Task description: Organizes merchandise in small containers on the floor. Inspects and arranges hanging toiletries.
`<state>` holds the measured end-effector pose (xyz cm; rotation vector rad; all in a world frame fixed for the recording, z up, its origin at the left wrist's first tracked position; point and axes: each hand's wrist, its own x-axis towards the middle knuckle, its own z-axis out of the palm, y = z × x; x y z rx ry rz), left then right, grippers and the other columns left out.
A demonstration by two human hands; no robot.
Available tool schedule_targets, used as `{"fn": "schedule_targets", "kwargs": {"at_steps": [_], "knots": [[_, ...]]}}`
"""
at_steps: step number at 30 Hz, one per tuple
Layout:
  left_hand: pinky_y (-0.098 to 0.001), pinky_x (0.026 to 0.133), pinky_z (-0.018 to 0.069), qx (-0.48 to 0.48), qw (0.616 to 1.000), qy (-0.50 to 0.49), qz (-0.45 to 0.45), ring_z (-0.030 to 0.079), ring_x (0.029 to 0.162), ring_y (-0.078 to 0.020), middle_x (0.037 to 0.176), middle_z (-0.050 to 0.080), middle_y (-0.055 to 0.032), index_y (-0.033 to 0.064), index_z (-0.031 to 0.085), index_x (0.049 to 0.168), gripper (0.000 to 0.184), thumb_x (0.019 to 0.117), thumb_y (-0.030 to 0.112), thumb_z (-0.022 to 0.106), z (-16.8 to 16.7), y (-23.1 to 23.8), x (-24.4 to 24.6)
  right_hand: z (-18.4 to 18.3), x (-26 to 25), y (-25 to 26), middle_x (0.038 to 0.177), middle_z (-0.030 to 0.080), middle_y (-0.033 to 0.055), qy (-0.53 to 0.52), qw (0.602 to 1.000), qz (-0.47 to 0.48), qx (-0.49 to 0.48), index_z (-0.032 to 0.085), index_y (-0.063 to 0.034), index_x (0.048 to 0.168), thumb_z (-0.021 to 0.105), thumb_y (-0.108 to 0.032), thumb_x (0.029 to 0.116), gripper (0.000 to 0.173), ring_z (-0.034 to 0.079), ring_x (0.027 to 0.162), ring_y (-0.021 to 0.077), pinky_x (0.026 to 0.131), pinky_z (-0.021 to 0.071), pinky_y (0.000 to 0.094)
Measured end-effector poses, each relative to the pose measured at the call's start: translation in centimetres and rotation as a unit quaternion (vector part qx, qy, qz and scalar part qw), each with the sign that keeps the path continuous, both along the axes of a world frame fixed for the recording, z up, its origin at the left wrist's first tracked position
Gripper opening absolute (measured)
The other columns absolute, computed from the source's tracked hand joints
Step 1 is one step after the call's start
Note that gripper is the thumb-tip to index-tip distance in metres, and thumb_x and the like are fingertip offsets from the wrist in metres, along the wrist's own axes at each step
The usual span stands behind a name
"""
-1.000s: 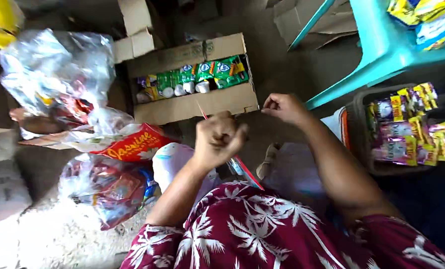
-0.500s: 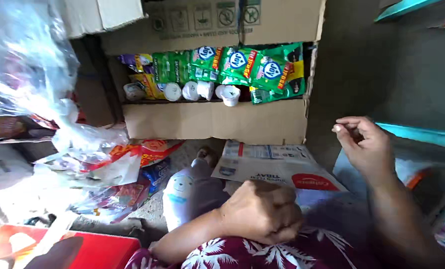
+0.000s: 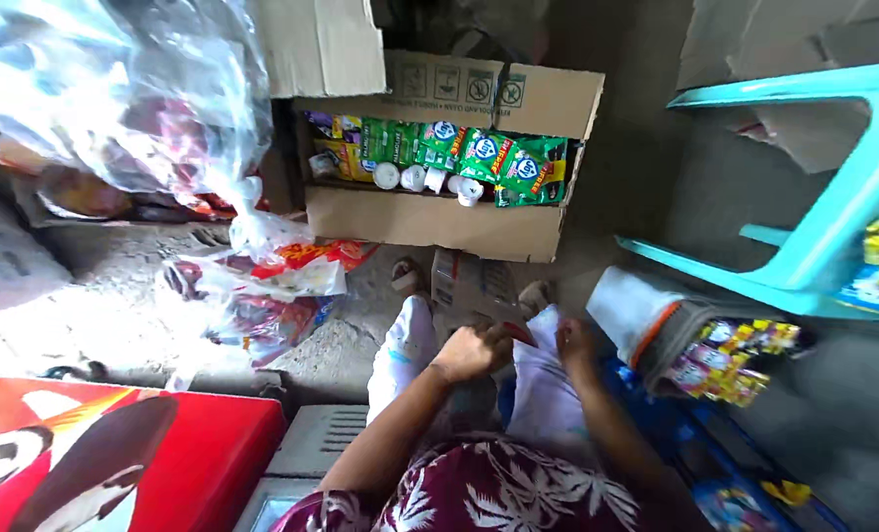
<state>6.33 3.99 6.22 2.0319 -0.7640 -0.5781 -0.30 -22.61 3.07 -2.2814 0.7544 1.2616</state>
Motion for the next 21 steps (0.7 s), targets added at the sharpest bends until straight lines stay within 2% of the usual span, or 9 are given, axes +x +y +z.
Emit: {"fn": "schedule_targets", "kwargs": {"at_steps": [2,5,8,10,11,13,15,18,21], "knots": [[-0.046,0.073,0.0606,0.01,1.0,0.01,0.025,0.073,0.085,-0.0321,0.09,0.072,-0.0156,0.0021,0.071,0.089,0.02,0.097,0.017,0.06,4.3,2.5,-0.6,5.6,-2.2,2.5,0.138,0.06,0.0269,0.058,0.994,0.094,0.027,0.061,0.0026,0.136,0.055,-0.022,0.1025,0.042,0.054,0.133,0.0436,0.112,0.0407,0.0622],[-0.0473,0.077,0.0602,0.02,0.996,0.047,0.076,0.072,0.086,-0.0334,0.09,0.071,-0.0175,0.0001,0.071,0.089,0.022,0.0961,0.02,0.064,10.5,6.4,-1.8,13.1,-6.6,5.9,0.161,0.042,0.015,0.1,0.97,0.21,0.075,0.062,-0.015,0.143,0.055,-0.035,0.1013,0.047,0.026,0.153,0.0418,0.119,0.0188,0.0707],[-0.0485,0.075,0.0597,0.031,0.988,0.06,0.139,0.072,0.083,-0.0344,0.087,0.07,-0.0189,-0.0018,0.07,0.086,0.023,0.0955,0.019,0.064,15.6,10.4,-3.0,18.2,-8.3,8.4,0.169,0.025,0.0156,0.153,0.954,0.226,0.121,0.05,-0.0207,0.154,0.052,-0.04,0.1047,0.053,0.015,0.156,0.0453,0.115,0.0212,0.0742],[-0.0485,0.072,0.0593,0.027,0.983,0.057,0.172,0.071,0.078,-0.0338,0.082,0.068,-0.0181,-0.0022,0.069,0.082,0.023,0.0947,0.016,0.064,18.3,13.3,-3.9,19.6,-9.0,9.4,0.167,0.025,0.0231,0.15,0.951,0.222,0.151,0.048,-0.016,0.155,0.051,-0.037,0.1069,0.052,0.017,0.154,0.0506,0.113,0.0221,0.0757],[-0.0487,0.071,0.059,0.028,0.98,0.064,0.186,0.071,0.077,-0.0334,0.08,0.068,-0.0177,-0.0023,0.068,0.081,0.024,0.0951,0.016,0.063,19.4,14.7,-4.6,19.8,-9.4,9.5,0.163,0.032,0.0272,0.111,0.956,0.221,0.16,0.053,-0.0117,0.151,0.053,-0.034,0.1059,0.05,0.024,0.151,0.0529,0.113,0.0248,0.0752],[-0.0503,0.072,0.0584,0.044,0.973,0.089,0.207,0.07,0.078,-0.0332,0.082,0.068,-0.0176,-0.0028,0.068,0.082,0.026,0.0968,0.017,0.062,21.2,17.6,-6.1,20.6,-8.1,10.3,0.151,0.047,0.0317,0.049,0.961,0.204,0.182,0.061,-0.0009,0.141,0.058,-0.026,0.1027,0.045,0.039,0.144,0.0511,0.117,0.0295,0.0663],[-0.0528,0.073,0.0582,0.062,0.965,0.108,0.232,0.07,0.079,-0.0345,0.083,0.068,-0.0187,-0.0042,0.069,0.084,0.025,0.0968,0.017,0.063,22.6,20.1,-7.6,22.9,-4.3,11.9,0.146,0.053,0.0309,0.052,0.967,0.159,0.192,0.058,0.0071,0.139,0.055,-0.016,0.1036,0.042,0.048,0.14,0.044,0.119,0.0343,0.0547],[-0.0538,0.071,0.0575,0.085,0.947,0.114,0.289,0.07,0.077,-0.0342,0.083,0.068,-0.0187,-0.0049,0.069,0.085,0.026,0.0971,0.018,0.063,23.9,23.1,-10.4,26.3,0.2,13.9,0.142,0.057,0.027,0.075,0.985,0.062,0.145,0.05,0.0034,0.147,0.046,-0.016,0.1082,0.043,0.057,0.132,0.0367,0.114,0.0421,0.0492],[-0.0541,0.071,0.057,0.101,0.915,0.117,0.373,0.069,0.075,-0.0336,0.083,0.067,-0.0195,-0.0059,0.068,0.086,0.025,0.0961,0.016,0.064,25.7,25.5,-12.6,28.1,2.6,14.1,0.143,0.055,0.0266,0.073,0.989,0.003,0.131,0.048,0.0019,0.148,0.045,-0.017,0.1101,0.042,0.058,0.129,0.0374,0.109,0.046,0.05]]}}
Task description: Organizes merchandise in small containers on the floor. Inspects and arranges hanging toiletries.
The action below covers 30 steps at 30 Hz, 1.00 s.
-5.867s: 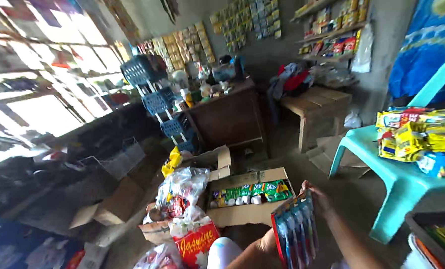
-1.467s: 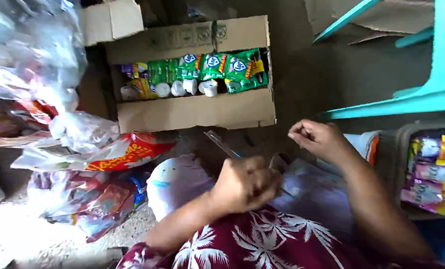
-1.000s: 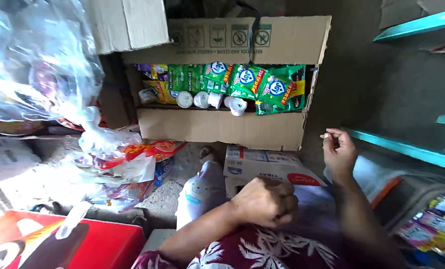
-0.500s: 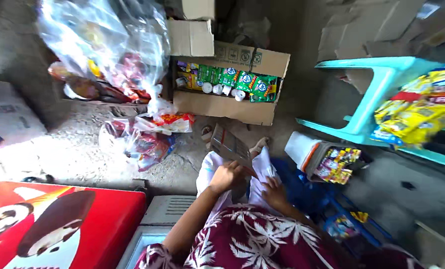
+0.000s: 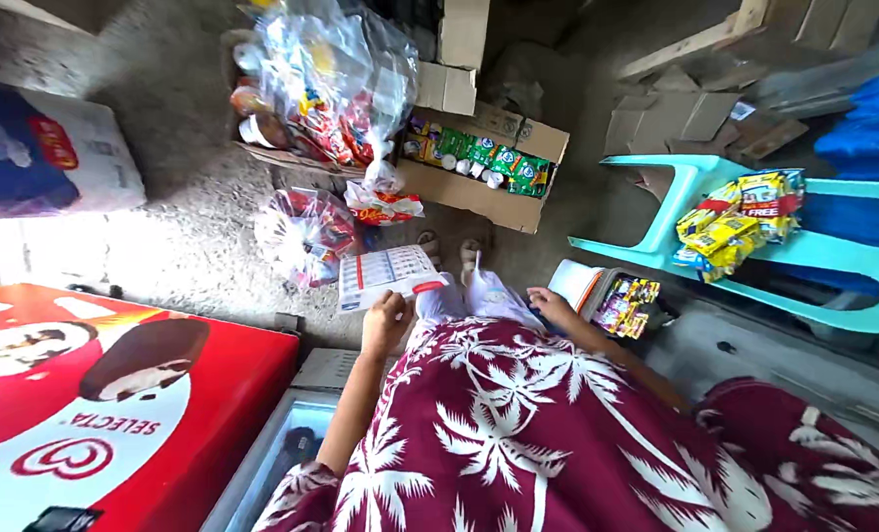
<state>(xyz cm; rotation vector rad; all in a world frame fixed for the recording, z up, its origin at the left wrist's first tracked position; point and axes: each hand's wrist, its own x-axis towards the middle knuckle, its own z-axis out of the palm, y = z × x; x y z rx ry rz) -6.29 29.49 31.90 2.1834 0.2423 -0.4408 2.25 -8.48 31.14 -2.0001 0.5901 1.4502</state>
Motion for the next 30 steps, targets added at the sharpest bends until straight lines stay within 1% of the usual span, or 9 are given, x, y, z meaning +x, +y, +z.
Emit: {"fn": "schedule_targets", "kwargs": {"at_steps": [6,9,13,18,21,23,24,27,30], "knots": [[-0.0529,0.074,0.0552,0.073,0.986,-0.039,0.143,0.066,0.078,-0.0346,0.084,0.065,-0.0229,-0.009,0.067,0.088,0.027,0.0976,0.017,0.065,4.7,4.6,-3.3,-0.1,2.9,-2.1,0.142,0.056,0.0289,-0.038,0.994,0.103,-0.012,0.052,0.0043,0.143,0.047,-0.016,0.1099,0.039,0.059,0.128,0.0421,0.11,0.0439,0.0564],[-0.05,0.073,0.0549,0.114,0.961,-0.091,0.236,0.065,0.076,-0.0327,0.083,0.064,-0.0239,-0.0114,0.064,0.089,0.034,0.0988,0.021,0.062,5.8,7.3,-5.7,-3.4,3.8,-3.7,0.138,0.058,0.0297,-0.077,0.992,0.094,-0.02,0.055,0.0044,0.141,0.049,-0.015,0.1086,0.038,0.061,0.123,0.043,0.108,0.0459,0.0571],[-0.03,0.066,0.0517,0.1,0.933,-0.138,0.316,0.058,0.067,-0.014,0.077,0.06,-0.0145,-0.0107,0.061,0.089,0.033,0.0995,0.021,0.063,6.7,10.9,-8.8,-3.4,3.5,-3.3,0.137,0.06,0.029,-0.082,0.993,0.081,-0.041,0.056,0.0037,0.14,0.05,-0.014,0.1075,0.037,0.063,0.121,0.0424,0.106,0.0475,0.0576],[-0.0187,0.067,0.0491,0.07,0.935,-0.143,0.316,0.055,0.069,-0.0023,0.077,0.058,-0.0081,-0.0111,0.058,0.091,0.031,0.1014,0.018,0.059,7.6,16.1,-11.3,-1.3,0.9,3.0,0.14,0.056,0.0302,-0.093,0.993,-0.011,-0.068,0.052,0.0048,0.143,0.048,-0.015,0.1093,0.039,0.061,0.124,0.0431,0.105,0.0479,0.0558],[-0.022,0.066,0.0505,0.03,0.946,-0.095,0.31,0.056,0.067,-0.0044,0.077,0.059,-0.0087,-0.011,0.059,0.095,0.027,0.1004,0.015,0.059,7.1,19.8,-12.3,0.7,-2.5,10.0,0.149,0.049,0.0268,-0.027,0.994,-0.07,-0.08,0.043,0.0012,0.15,0.043,-0.016,0.1115,0.042,0.056,0.13,0.04,0.107,0.0453,0.0533],[-0.03,0.069,0.0531,0.001,0.944,-0.056,0.324,0.059,0.069,-0.0112,0.081,0.062,-0.013,-0.0118,0.061,0.099,0.025,0.1001,0.013,0.059,6.9,21.9,-13.1,-0.5,-6.6,13.2,0.144,0.052,0.0305,-0.025,0.998,0.0,-0.054,0.046,0.006,0.147,0.045,-0.015,0.1105,0.042,0.059,0.126,0.0401,0.106,0.047,0.0507],[-0.0325,0.071,0.0544,-0.01,0.944,-0.043,0.328,0.061,0.071,-0.0131,0.084,0.064,-0.014,-0.0111,0.062,0.102,0.024,0.1004,0.013,0.059,6.7,23.0,-13.4,-1.1,-8.4,14.8,0.143,0.054,0.0315,-0.01,0.997,0.07,-0.028,0.047,0.0077,0.146,0.046,-0.015,0.1096,0.043,0.058,0.129,0.0401,0.11,0.0445,0.0505],[-0.0374,0.075,0.0569,-0.034,0.945,-0.019,0.324,0.065,0.078,-0.0174,0.091,0.067,-0.0158,-0.0087,0.063,0.108,0.024,0.1015,0.014,0.058,6.4,25.8,-13.6,-1.2,-11.0,20.2,0.141,0.057,0.03,0.014,0.974,0.224,0.008,0.054,0.0053,0.142,0.052,-0.014,0.1063,0.04,0.054,0.134,0.042,0.115,0.038,0.0567],[-0.0418,0.08,0.057,-0.039,0.95,-0.004,0.308,0.067,0.084,-0.0216,0.096,0.068,-0.018,-0.008,0.065,0.11,0.024,0.1012,0.014,0.059,6.6,28.8,-12.6,-2.0,-10.3,23.1,0.14,0.058,0.0284,-0.035,0.976,0.206,0.066,0.055,0.0062,0.14,0.051,-0.01,0.1053,0.038,0.056,0.133,0.0373,0.115,0.0403,0.0497]]}}
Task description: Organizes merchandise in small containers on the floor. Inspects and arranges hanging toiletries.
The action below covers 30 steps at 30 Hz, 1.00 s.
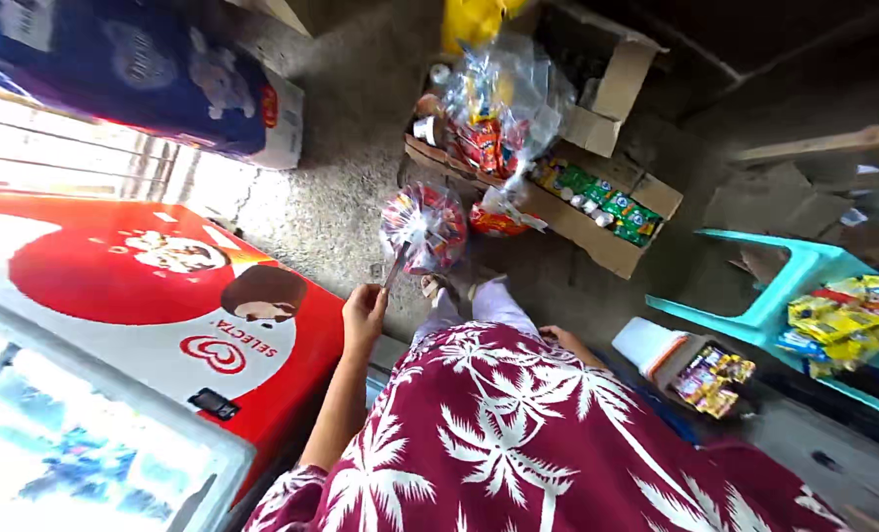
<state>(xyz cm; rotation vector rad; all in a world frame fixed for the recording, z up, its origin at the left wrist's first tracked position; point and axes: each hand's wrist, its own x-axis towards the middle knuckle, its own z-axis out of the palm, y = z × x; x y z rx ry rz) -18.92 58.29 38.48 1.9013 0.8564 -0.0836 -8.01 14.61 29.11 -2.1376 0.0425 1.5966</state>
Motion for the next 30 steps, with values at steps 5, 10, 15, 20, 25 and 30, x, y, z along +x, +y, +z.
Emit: {"fn": "schedule_targets", "kwargs": {"at_steps": [5,10,15,20,25,30], "knots": [[-0.0389,0.078,0.0563,0.056,0.997,-0.041,0.04,0.065,0.081,-0.0182,0.095,0.068,-0.0167,-0.0078,0.065,0.109,0.022,0.101,0.012,0.059,1.8,4.8,2.6,1.7,7.6,1.7,0.141,0.056,0.0281,-0.052,0.996,-0.071,-0.008,0.051,0.0052,0.144,0.05,-0.011,0.1071,0.04,0.061,0.125,0.0355,0.108,0.0476,0.0471],[-0.0325,0.073,0.0536,0.104,0.989,-0.08,0.071,0.061,0.074,-0.012,0.092,0.066,-0.014,-0.0075,0.062,0.112,0.026,0.1036,0.016,0.058,4.4,10.8,4.0,4.7,14.1,4.5,0.14,0.056,0.0297,-0.16,0.975,-0.145,-0.047,0.05,0.0055,0.144,0.048,-0.014,0.1088,0.041,0.059,0.126,0.0395,0.107,0.0467,0.0519],[-0.0319,0.076,0.0556,0.12,0.984,-0.134,-0.006,0.063,0.08,-0.0127,0.097,0.065,-0.0124,-0.003,0.064,0.11,0.022,0.1033,0.017,0.057,6.7,18.5,6.7,8.5,15.7,17.9,0.14,0.057,0.0283,-0.22,0.958,-0.184,0.021,0.052,0.0055,0.142,0.052,-0.013,0.1076,0.039,0.06,0.124,0.0373,0.106,0.0471,0.051],[-0.0368,0.071,0.0589,0.084,0.963,-0.184,-0.178,0.066,0.077,-0.0185,0.092,0.067,-0.0149,-0.0049,0.069,0.101,0.015,0.0959,0.009,0.064,6.8,28.0,11.2,12.5,12.9,42.0,0.131,0.064,0.0197,-0.31,0.9,-0.047,0.302,0.061,0.0039,0.132,0.058,-0.009,0.1008,0.034,0.068,0.112,0.0251,0.098,0.0569,0.0437],[-0.0316,0.074,0.0584,0.004,0.923,-0.205,-0.325,0.067,0.078,-0.0167,0.093,0.068,-0.0154,-0.0043,0.072,0.099,0.016,0.0962,0.008,0.062,8.5,36.4,14.5,16.7,12.3,60.5,0.139,0.064,0.0146,-0.371,0.821,0.105,0.422,0.068,0.0005,0.129,0.068,-0.012,0.0933,0.038,0.059,0.131,0.0259,0.111,0.0484,0.0441],[-0.0356,0.078,0.0584,0.032,0.906,-0.257,-0.334,0.068,0.082,-0.021,0.091,0.069,-0.0154,-0.003,0.073,0.098,0.017,0.0962,0.011,0.062,9.5,43.6,15.3,19.0,13.3,69.1,0.116,0.073,0.0183,-0.349,0.854,0.152,0.355,0.074,0.0024,0.112,0.073,-0.018,0.0907,0.03,0.063,0.117,0.0363,0.103,0.0493,0.0507]]}}
